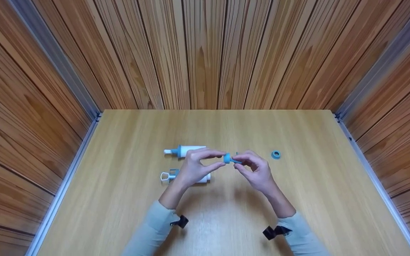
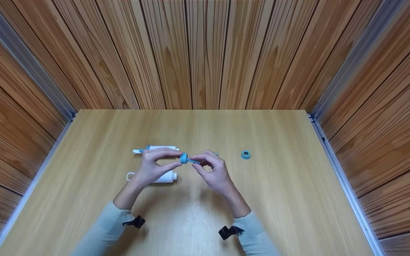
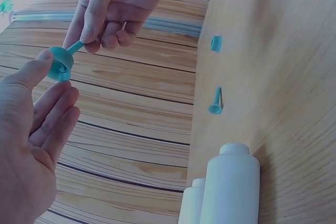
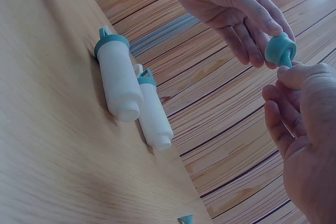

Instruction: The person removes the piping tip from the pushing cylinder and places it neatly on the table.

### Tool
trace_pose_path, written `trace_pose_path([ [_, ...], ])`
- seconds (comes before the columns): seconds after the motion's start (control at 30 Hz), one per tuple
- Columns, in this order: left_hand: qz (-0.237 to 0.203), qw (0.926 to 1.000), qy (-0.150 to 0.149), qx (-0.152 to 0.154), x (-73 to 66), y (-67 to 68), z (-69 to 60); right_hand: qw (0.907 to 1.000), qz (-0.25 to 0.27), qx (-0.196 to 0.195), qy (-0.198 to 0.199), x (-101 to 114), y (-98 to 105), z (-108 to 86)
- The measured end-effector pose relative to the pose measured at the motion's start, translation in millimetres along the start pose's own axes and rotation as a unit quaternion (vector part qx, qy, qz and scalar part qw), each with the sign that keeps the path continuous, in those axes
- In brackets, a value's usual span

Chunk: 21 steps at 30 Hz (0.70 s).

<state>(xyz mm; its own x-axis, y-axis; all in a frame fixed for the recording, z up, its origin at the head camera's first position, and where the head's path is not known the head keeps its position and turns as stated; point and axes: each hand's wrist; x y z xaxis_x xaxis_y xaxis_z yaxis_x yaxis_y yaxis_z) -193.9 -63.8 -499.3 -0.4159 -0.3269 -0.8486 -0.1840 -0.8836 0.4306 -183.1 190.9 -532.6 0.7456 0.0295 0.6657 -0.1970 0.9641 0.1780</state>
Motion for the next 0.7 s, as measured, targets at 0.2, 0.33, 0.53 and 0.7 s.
trace_pose_path([
  [0.2, 0.004, 0.9999, -0.014, -0.006, 1.5, 0.1, -2.6, 0.9997, 0.009, -0.013, 0.019, -0.7, -2.1, 0.8],
  [0.33, 0.009, 0.9998, -0.018, -0.006, 3.4, -0.1, -3.7, 0.9993, 0.013, -0.018, 0.029, -1.4, -1.6, 1.8],
  [0.53, 0.007, 0.9998, -0.020, -0.006, 4.1, -0.8, -2.7, 0.9989, 0.019, -0.023, 0.036, -1.8, 0.9, 3.9],
  [0.7, -0.001, 0.9998, -0.019, -0.006, 3.8, 0.0, -2.5, 0.9989, 0.021, -0.021, 0.035, -1.7, -0.7, 5.4],
])
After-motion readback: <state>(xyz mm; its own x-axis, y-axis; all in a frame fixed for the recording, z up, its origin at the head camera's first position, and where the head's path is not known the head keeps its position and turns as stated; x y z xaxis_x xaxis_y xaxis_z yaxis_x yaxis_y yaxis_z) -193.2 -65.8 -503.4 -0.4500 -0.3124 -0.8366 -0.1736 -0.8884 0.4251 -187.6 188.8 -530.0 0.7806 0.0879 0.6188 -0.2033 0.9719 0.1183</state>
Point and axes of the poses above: each hand's wrist, its own z-axis towards the middle knuckle, its own y-axis out of the back of the hand, x = y × z, and after that the axes turned 12 degrees about y, right-handed
